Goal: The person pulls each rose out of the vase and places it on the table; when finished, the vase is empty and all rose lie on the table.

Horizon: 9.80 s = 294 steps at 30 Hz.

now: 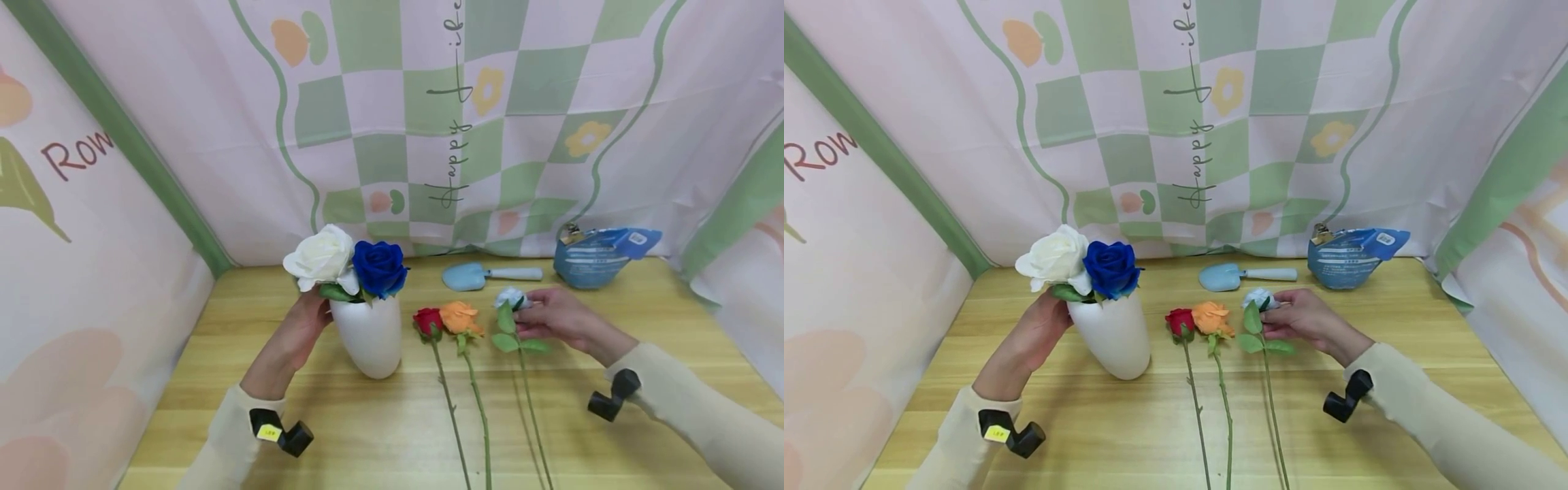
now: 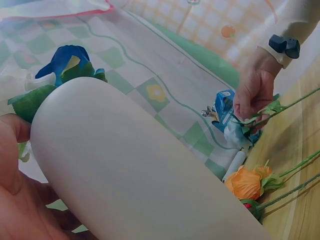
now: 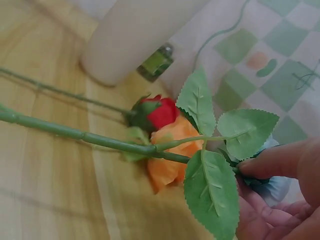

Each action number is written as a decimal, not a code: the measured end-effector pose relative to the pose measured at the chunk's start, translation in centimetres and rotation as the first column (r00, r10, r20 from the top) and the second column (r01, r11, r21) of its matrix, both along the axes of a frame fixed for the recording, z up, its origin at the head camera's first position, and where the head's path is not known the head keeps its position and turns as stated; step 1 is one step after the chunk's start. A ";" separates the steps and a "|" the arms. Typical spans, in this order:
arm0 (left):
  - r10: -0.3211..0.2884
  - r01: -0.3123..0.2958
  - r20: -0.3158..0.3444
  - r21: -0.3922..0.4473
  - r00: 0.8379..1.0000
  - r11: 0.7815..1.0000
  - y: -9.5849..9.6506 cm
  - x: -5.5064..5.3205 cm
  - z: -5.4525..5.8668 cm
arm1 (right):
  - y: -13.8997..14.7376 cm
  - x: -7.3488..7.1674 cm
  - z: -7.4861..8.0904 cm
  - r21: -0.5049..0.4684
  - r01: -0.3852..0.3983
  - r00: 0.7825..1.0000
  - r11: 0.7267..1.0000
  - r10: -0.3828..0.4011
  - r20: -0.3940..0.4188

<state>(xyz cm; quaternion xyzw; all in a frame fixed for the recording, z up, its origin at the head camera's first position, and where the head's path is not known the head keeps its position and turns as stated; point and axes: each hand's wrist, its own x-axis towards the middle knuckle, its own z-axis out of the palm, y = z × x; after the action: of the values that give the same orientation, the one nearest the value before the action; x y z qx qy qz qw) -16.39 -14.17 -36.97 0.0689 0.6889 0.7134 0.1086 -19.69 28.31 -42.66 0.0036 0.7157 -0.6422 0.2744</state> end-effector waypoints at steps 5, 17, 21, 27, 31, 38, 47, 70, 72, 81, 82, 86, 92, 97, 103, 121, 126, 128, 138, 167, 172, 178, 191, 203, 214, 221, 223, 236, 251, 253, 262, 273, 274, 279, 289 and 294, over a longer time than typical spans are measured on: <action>0.006 -0.006 0.000 0.014 1.000 1.000 0.1 0.0 0.0 | -0.8 -0.2 -0.7 0.022 0.012 1.000 1.000 -0.012 0.019; 0.006 -0.006 0.008 0.003 1.000 1.000 0.0 -0.1 -0.1 | -2.3 -1.0 -2.4 0.112 0.040 0.999 0.993 -0.041 0.010; 0.004 -0.004 0.016 -0.008 1.000 1.000 0.0 0.0 -0.1 | -2.7 -1.2 -2.6 0.130 0.059 0.998 0.990 -0.062 0.020; -0.005 0.005 0.019 0.005 1.000 1.000 0.0 0.1 0.1 | -3.2 -1.3 -3.2 0.156 0.068 0.997 0.985 -0.072 0.020; -0.015 0.015 0.008 0.016 1.000 1.000 0.0 0.1 0.2 | -3.2 -1.3 -3.5 0.191 0.075 0.997 0.979 -0.077 0.003; -0.020 0.020 0.010 -0.001 1.000 1.000 0.0 -0.1 0.0 | -2.7 -1.1 -3.6 0.308 0.026 1.000 0.951 -0.020 -0.020; -0.013 0.013 0.003 -0.013 1.000 1.000 -0.1 0.1 0.1 | -2.5 -0.7 -3.5 0.335 0.006 0.999 0.942 0.009 -0.042; -0.009 0.009 -0.002 -0.019 1.000 1.000 -0.1 -0.1 -0.2 | 1.2 -0.6 1.3 0.354 0.004 0.968 0.935 0.085 -0.235; -0.014 0.013 -0.009 -0.026 1.000 1.000 -0.1 -0.1 -0.2 | 0.6 -0.7 2.2 0.314 0.034 0.951 0.949 0.066 -0.303; -0.017 0.016 -0.019 -0.034 1.000 0.999 0.1 -0.2 -0.2 | -6.1 -0.1 7.8 0.196 0.070 0.834 0.978 0.050 -0.550; -0.017 0.016 -0.018 -0.033 1.000 0.999 0.1 -0.2 -0.2 | -7.1 0.0 8.2 0.193 0.063 0.810 0.979 0.063 -0.583; -0.014 0.014 -0.012 -0.029 1.000 0.999 0.1 -0.2 -0.2 | -10.7 0.6 9.5 0.182 -0.001 0.713 0.983 0.128 -0.690; -0.020 0.019 -0.017 -0.026 1.000 0.999 0.0 0.0 0.0 | -14.9 1.1 10.6 0.169 -0.122 0.616 0.978 0.208 -0.760; -0.008 0.008 -0.003 -0.020 1.000 1.000 0.0 0.0 0.0 | -16.7 0.7 10.7 0.215 -0.146 0.600 0.966 0.259 -0.757; -0.003 0.003 0.006 -0.026 1.000 1.000 0.0 0.1 0.0 | -17.7 0.2 10.4 0.245 -0.168 0.608 0.955 0.296 -0.737; -0.003 0.003 0.001 -0.047 1.000 0.999 0.0 0.1 0.1 | -19.4 0.7 9.8 0.116 -0.035 0.647 0.993 0.111 -0.755; -0.017 0.016 -0.014 -0.040 1.000 0.999 0.2 -0.2 0.0 | -19.6 0.8 10.1 0.028 0.043 0.666 0.999 -0.008 -0.746; -0.017 0.016 -0.018 -0.037 1.000 0.999 0.1 -0.3 -0.2 | -19.7 0.9 10.0 0.002 0.053 0.676 0.999 -0.034 -0.736; -0.017 0.017 -0.007 -0.043 1.000 0.999 0.1 -0.4 0.0 | -20.1 1.3 10.1 -0.111 0.144 0.685 0.983 -0.180 -0.706; 0.015 -0.015 -0.008 -0.025 1.000 1.000 0.2 -0.3 -0.3 | -19.4 2.7 11.3 -0.473 0.103 0.744 0.875 -0.383 -0.547; 0.012 -0.012 -0.009 -0.023 1.000 1.000 0.2 -0.3 -0.3 | -19.2 2.9 11.1 -0.530 0.111 0.732 0.841 -0.430 -0.529; 0.008 -0.008 -0.013 -0.034 1.000 0.999 0.3 -0.2 -0.2 | -18.8 3.1 11.3 -0.571 0.121 0.710 0.812 -0.473 -0.521; 0.003 -0.003 0.003 -0.046 1.000 0.999 0.2 -0.3 -0.3 | -17.8 3.8 11.4 -0.687 0.199 0.661 0.699 -0.613 -0.432; 0.005 -0.006 -0.017 -0.048 1.000 0.999 0.3 -0.3 -0.3 | -16.8 4.0 11.6 -0.742 0.249 0.654 0.622 -0.673 -0.345; -0.005 0.003 -0.035 -0.050 0.999 0.999 0.5 -0.4 -0.3 | -15.9 4.3 11.5 -0.804 0.224 0.634 0.550 -0.709 -0.308; -0.017 0.015 -0.031 -0.058 0.999 0.998 0.4 -0.4 -0.1 | -15.5 4.1 11.3 -0.859 0.158 0.631 0.488 -0.719 -0.292; -0.021 0.019 -0.026 -0.062 0.999 0.998 0.3 -0.4 -0.1 | -15.3 4.0 11.2 -0.874 0.131 0.626 0.469 -0.722 -0.293; 0.022 -0.021 0.008 -0.057 1.000 0.998 0.3 -0.5 -0.1 | -13.6 3.2 10.9 -0.922 0.162 0.643 0.353 -0.746 -0.172; -0.010 0.009 -0.013 -0.063 1.000 0.998 0.2 -0.4 -0.1 | -10.9 2.7 10.0 -0.936 0.204 0.690 0.288 -0.721 -0.071; -0.010 0.009 -0.017 -0.059 1.000 0.998 0.2 -0.4 -0.1 | -10.6 2.6 9.9 -0.935 0.219 0.688 0.278 -0.724 -0.054; -0.016 0.015 -0.020 -0.069 1.000 0.997 0.2 -0.4 -0.2 | -8.8 2.3 9.6 -0.946 0.239 0.701 0.221 -0.713 0.011; 0.004 -0.005 -0.002 -0.056 1.000 0.998 0.4 -0.3 0.0 | -6.2 1.7 8.0 -0.925 0.349 0.757 0.150 -0.628 0.183; 0.004 -0.004 0.001 -0.055 1.000 0.998 0.4 -0.3 0.0 | -6.0 1.7 7.9 -0.921 0.362 0.759 0.143 -0.620 0.202; 0.005 -0.005 0.007 -0.050 1.000 0.999 0.4 -0.3 0.0 | -5.0 1.5 7.3 -0.916 0.380 0.769 0.129 -0.594 0.235; 0.013 -0.013 0.005 -0.045 1.000 0.999 0.5 -0.2 -0.1 | -3.0 1.5 6.2 -0.910 0.395 0.793 0.128 -0.547 0.267; 0.005 -0.006 -0.005 -0.049 1.000 0.999 0.4 -0.3 -0.2 | -2.0 1.3 6.4 -0.908 0.391 0.781 0.152 -0.577 0.239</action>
<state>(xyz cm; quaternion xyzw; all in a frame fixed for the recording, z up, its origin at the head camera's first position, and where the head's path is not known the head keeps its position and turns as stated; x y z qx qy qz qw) -16.64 -13.78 -37.20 0.0660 0.7067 0.6963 0.1068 -18.36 26.31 -36.29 0.0239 0.1975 -0.9784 -0.0555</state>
